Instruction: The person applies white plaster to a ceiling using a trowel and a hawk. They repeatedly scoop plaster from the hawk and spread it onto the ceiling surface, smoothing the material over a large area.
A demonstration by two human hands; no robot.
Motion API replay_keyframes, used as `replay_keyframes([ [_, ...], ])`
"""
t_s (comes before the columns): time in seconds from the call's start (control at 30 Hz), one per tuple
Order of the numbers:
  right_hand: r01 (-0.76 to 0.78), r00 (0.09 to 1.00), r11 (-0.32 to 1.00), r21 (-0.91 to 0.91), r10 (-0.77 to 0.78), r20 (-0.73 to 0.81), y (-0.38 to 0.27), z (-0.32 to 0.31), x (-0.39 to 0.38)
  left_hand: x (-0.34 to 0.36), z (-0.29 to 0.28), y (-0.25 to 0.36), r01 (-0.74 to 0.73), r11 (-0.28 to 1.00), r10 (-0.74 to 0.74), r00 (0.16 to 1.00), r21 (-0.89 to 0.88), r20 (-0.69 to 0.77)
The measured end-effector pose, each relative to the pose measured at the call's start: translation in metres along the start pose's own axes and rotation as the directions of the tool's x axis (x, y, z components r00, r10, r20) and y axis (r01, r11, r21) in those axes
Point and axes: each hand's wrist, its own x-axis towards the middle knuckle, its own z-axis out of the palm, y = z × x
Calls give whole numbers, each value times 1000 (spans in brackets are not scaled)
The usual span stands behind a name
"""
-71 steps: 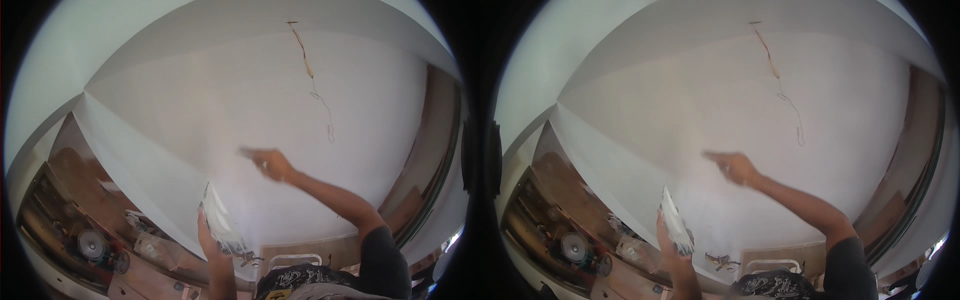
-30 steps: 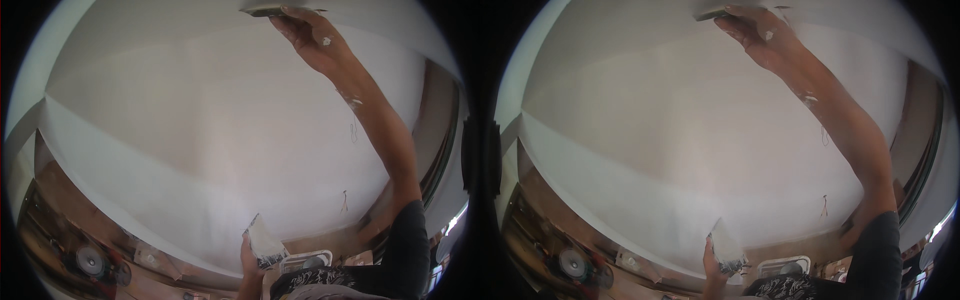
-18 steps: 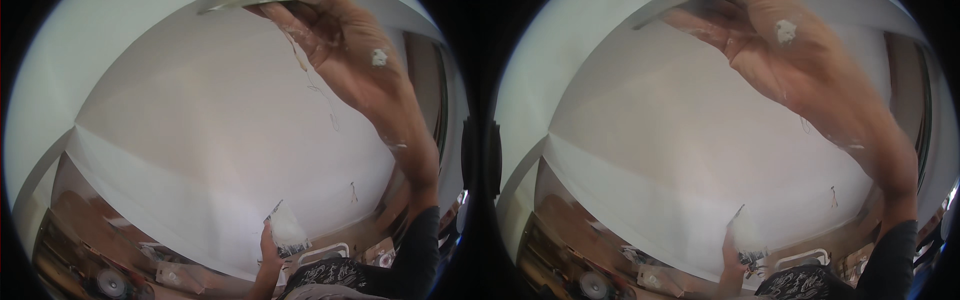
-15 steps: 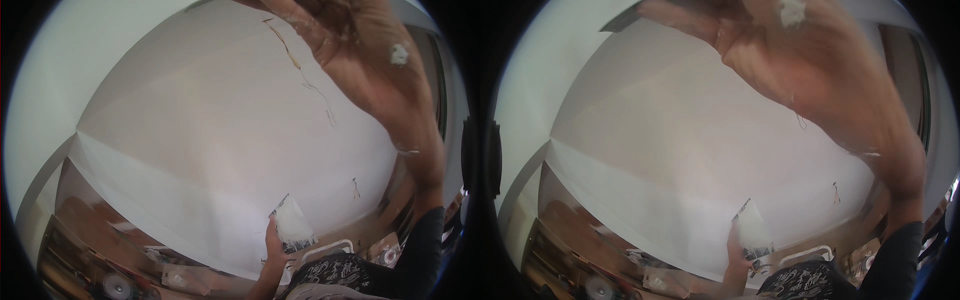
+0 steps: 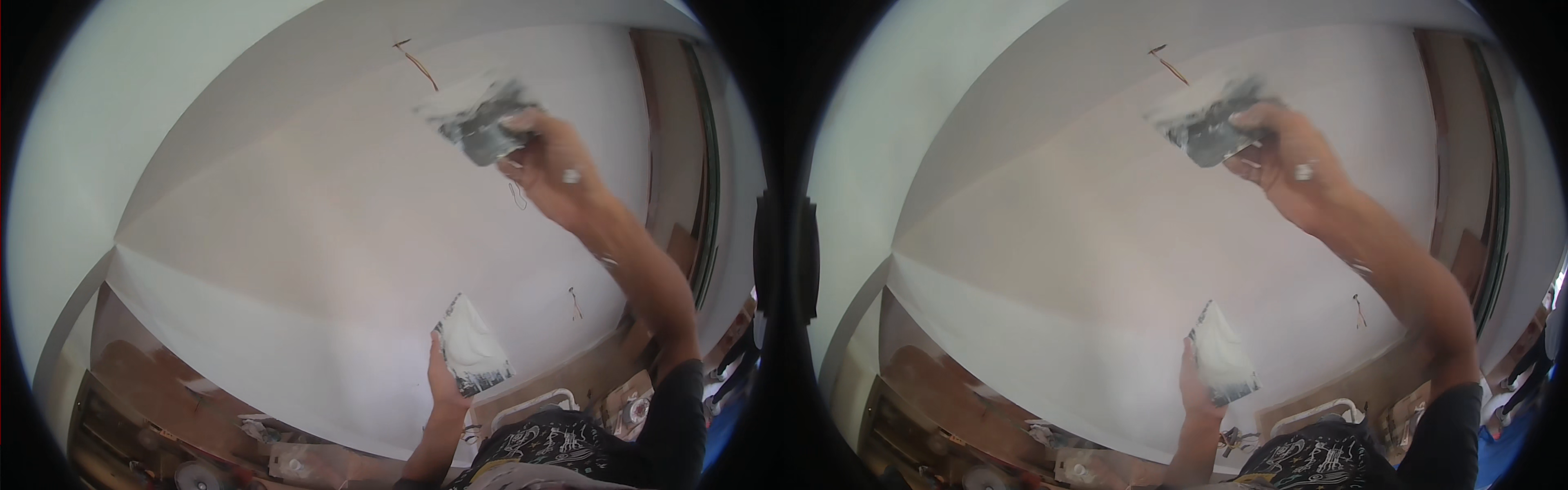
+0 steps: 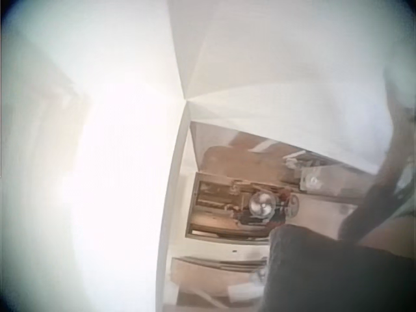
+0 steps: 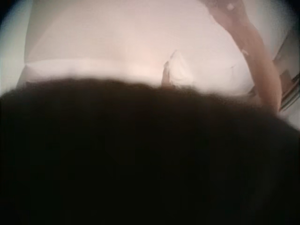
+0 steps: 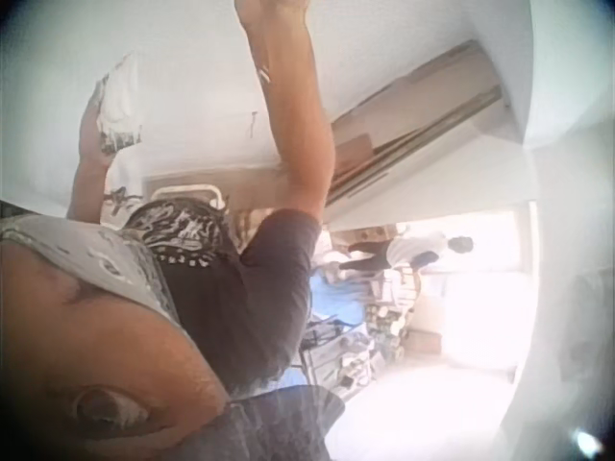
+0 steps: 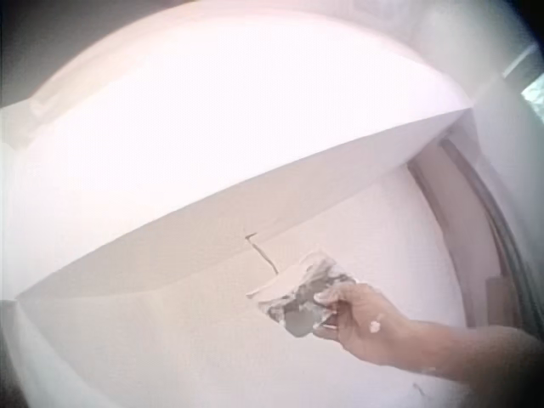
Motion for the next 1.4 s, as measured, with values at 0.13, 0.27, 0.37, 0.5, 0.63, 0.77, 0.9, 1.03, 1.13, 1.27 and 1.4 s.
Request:
replay_keyframes([
  [0.13, -90, 996, 995, -43, 89, -29, 46, -31, 56, 8, -6, -20, -155, 987, 155, 988, -52, 1],
  [0.27, 68, 984, 997, 38, -73, 161, 121, -75, 137, 30, -5, -36, -150, 979, 133, 983, -137, -125],
  [0.37, -61, 995, 992, 108, 52, 82, 175, -61, 203, 40, -27, -47, -212, 969, 159, 931, -131, -329],
  [0.5, -93, 967, 974, 208, 138, -213, 187, -115, 326, 59, -54, -81, -456, 780, 532, 844, 427, -71],
  [0.63, -50, 955, 963, 263, 123, -270, 221, -127, 402, 73, -73, -89, -331, 941, 285, 885, -67, -368],
  [0.77, -56, 943, 958, 282, 144, -300, 248, -139, 446, 74, -74, -91, -343, 934, 233, 800, -103, -552],
  [0.9, -23, 935, 954, 297, 126, -331, 256, -144, 465, 68, -59, -85, -340, 934, 204, 752, -105, -627],
  [1.03, 27, 992, 974, 223, 2, -128, 226, -139, 460, 74, -75, -90, -354, 933, 253, 771, -63, -584],
  [1.13, 27, 995, 981, 194, -8, -100, 208, -124, 437, 76, -75, -86, -320, 944, 222, 793, -78, -567],
  [1.27, 25, 998, 983, 181, -15, -56, 173, -106, 387, 74, -69, -83, -293, 949, 204, 848, -113, -489],
  [1.4, 22, 1000, 983, 182, -20, -15, 132, -95, 335, 72, -71, -86, -268, 958, 197, 873, -101, -446],
])
